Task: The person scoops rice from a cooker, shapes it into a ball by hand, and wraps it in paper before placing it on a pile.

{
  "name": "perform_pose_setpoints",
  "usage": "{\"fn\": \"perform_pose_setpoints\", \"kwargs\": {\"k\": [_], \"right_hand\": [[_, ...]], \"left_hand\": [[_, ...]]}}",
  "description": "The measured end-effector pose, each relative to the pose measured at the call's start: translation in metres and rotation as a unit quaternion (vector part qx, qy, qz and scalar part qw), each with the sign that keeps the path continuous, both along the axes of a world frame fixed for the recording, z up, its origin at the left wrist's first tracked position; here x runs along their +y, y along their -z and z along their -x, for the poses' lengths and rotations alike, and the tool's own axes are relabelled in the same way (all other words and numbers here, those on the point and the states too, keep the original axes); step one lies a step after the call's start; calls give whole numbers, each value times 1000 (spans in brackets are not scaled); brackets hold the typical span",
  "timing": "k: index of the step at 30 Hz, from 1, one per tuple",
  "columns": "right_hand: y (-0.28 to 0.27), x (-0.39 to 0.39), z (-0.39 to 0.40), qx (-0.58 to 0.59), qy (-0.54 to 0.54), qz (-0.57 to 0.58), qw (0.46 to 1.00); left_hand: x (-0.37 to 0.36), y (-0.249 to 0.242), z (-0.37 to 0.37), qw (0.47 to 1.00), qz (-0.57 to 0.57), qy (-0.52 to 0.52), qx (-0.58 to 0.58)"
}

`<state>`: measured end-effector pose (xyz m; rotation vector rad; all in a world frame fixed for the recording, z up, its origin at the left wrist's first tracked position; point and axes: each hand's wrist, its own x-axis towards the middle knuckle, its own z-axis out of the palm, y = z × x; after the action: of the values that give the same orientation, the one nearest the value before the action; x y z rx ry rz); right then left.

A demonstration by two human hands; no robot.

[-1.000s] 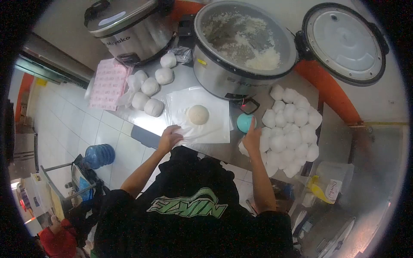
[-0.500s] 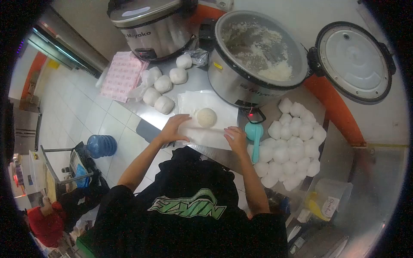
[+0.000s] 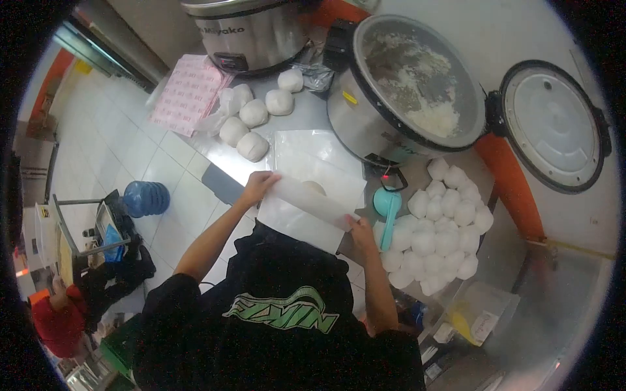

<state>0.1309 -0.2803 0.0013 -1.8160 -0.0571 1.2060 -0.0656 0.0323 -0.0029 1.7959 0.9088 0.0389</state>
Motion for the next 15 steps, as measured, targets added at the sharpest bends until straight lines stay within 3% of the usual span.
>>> {"fn": "perform_pose_setpoints", "kwargs": {"k": [2, 5, 6, 8, 9, 11, 12, 14, 15], "right_hand": [[21, 3, -11, 123, 92, -86, 984], [49, -1, -26, 112, 33, -36, 992], [45, 2, -28, 15, -41, 5, 999], [26, 15, -33, -181, -185, 85, 962], [21, 27, -32, -329, -183, 65, 924], [15, 53, -19, -596, -165, 26, 786], [6, 66, -14, -629, -188, 33, 754], [-12, 85, -6, -690, -232, 47, 684], [-8, 85, -7, -682, -228, 28, 694]], "left_hand": [[-8, -4, -19, 995, -96, -32, 13], [-15, -21, -28, 987, -118, -61, 85], [-19, -20, -25, 983, -149, -94, 47], [-30, -20, -20, 964, -211, -157, -31], [-39, -20, -16, 957, -272, -76, -66], [-64, -16, -3, 911, -380, 92, -134], [-75, -9, -1, 903, -349, 198, -153], [-85, -11, -1, 884, -346, 266, -168], [-83, -11, -3, 886, -349, 261, -160]]}}
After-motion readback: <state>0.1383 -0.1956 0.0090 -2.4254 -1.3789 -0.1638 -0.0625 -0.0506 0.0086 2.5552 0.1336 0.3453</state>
